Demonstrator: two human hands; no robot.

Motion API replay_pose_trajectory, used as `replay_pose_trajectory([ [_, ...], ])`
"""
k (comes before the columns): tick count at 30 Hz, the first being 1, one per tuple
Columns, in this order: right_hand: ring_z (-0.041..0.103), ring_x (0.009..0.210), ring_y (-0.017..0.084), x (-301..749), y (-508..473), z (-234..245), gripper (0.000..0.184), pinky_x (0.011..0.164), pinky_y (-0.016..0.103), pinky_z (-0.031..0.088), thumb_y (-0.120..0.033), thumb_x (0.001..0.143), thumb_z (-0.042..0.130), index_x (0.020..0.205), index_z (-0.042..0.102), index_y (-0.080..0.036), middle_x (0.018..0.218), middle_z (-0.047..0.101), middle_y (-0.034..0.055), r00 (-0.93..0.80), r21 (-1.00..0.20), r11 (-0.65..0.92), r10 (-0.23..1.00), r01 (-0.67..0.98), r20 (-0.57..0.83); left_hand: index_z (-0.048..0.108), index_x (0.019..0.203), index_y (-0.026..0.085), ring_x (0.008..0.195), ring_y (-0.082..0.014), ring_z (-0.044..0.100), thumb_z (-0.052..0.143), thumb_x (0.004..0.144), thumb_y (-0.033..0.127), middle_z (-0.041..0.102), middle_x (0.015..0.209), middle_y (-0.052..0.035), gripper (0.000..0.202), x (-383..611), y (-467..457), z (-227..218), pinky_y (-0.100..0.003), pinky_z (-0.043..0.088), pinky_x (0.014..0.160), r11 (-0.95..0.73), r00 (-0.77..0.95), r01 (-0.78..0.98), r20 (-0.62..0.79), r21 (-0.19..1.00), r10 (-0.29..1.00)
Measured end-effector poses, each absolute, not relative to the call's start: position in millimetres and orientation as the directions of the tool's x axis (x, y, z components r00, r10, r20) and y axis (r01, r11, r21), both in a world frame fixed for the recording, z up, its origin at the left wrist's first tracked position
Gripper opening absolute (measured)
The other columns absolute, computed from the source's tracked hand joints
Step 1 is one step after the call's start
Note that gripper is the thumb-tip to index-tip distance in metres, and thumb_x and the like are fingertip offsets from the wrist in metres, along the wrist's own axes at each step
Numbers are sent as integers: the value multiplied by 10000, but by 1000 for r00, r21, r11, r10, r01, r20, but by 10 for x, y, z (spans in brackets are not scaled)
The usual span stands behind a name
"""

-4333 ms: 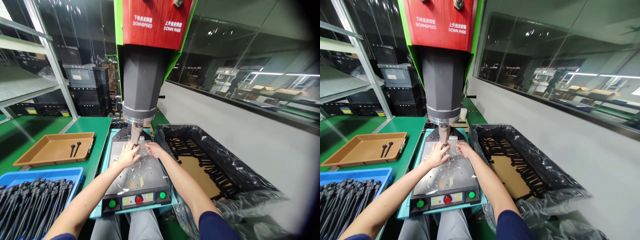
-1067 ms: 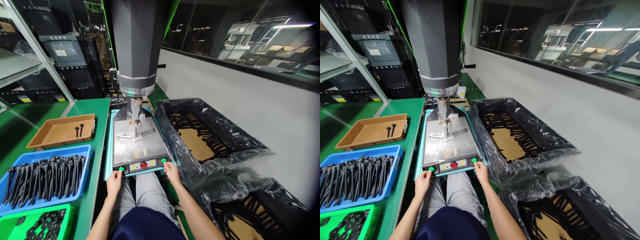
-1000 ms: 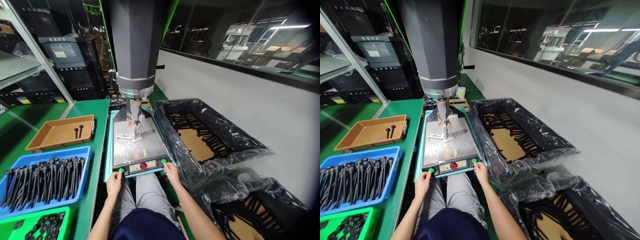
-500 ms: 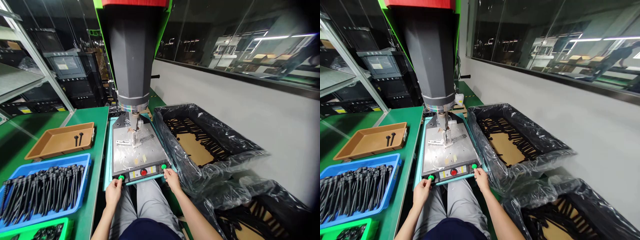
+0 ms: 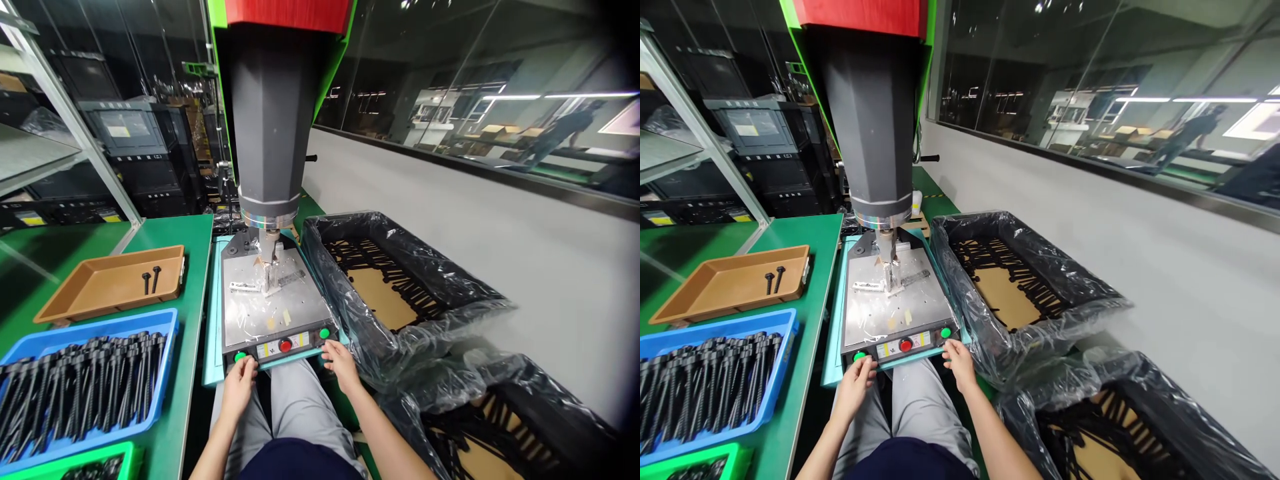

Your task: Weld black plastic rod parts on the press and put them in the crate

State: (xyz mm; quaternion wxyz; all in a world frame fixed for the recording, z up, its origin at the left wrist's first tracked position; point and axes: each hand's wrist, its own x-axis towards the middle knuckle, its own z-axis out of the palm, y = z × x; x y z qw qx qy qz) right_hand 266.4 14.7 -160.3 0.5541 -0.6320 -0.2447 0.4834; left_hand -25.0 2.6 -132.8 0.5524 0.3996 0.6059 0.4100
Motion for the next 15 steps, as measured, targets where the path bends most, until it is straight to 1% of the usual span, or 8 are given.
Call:
replay_pose_trajectory([
  [2,659,753,183,2666,160,-1568,426,524,242,519,-476,667,739,976,638,-200,907,692,66,409,-919,-258,835,-297,-367,616,1088,172,889,-253,682,630,730,610,703,1053,-131,565,-238,44,-1306,-355,535,730,363,-79,-31,-364,931,928],
  [4,672,795,200,2667,178,-1544,452,559,260,531,-485,673,741,1012,622,-211,930,699,69,400,-900,-250,829,-358,-390,595,1128,162,886,-251,687,689,685,585,704,1045,-134,620,-220,59,-1278,-349,540,723,376,-89,-105,-385,921,918],
  [6,676,799,204,2660,184,-1539,456,568,265,527,-489,665,754,1001,615,-213,921,704,68,388,-882,-251,825,-400,-411,579,1147,155,867,-240,691,742,643,554,710,1017,-130,663,-195,72,-1243,-329,538,706,371,-90,-174,-390,912,916],
  [8,673,774,192,2634,162,-1563,444,561,254,511,-486,650,772,962,614,-212,896,706,60,366,-863,-260,824,-434,-433,572,1144,144,820,-215,691,781,611,526,718,952,-121,688,-171,80,-1209,-289,522,658,362,-76,-221,-387,905,919],
  [11,657,705,160,2525,64,-1648,418,544,229,482,-490,637,794,883,612,-206,838,699,43,288,-812,-304,825,-498,-486,567,1119,131,695,-165,666,832,564,466,707,803,-73,701,-143,76,-1168,-225,463,562,355,-54,-268,-382,896,922],
  [13,648,683,151,2403,-34,-1715,418,546,225,474,-499,633,806,849,615,-197,818,691,44,225,-767,-365,811,-528,-541,562,1116,132,624,-137,634,852,546,419,675,716,-27,701,-125,57,-1144,-208,433,532,341,-52,-294,-371,893,927],
  [15,662,759,171,2261,-138,-1762,432,595,242,492,-499,633,816,872,627,-192,880,695,66,169,-721,-428,786,-546,-595,567,1112,141,590,-123,610,857,544,392,644,671,5,686,-99,24,-1119,-204,424,526,330,-67,-316,-367,890,928],
])
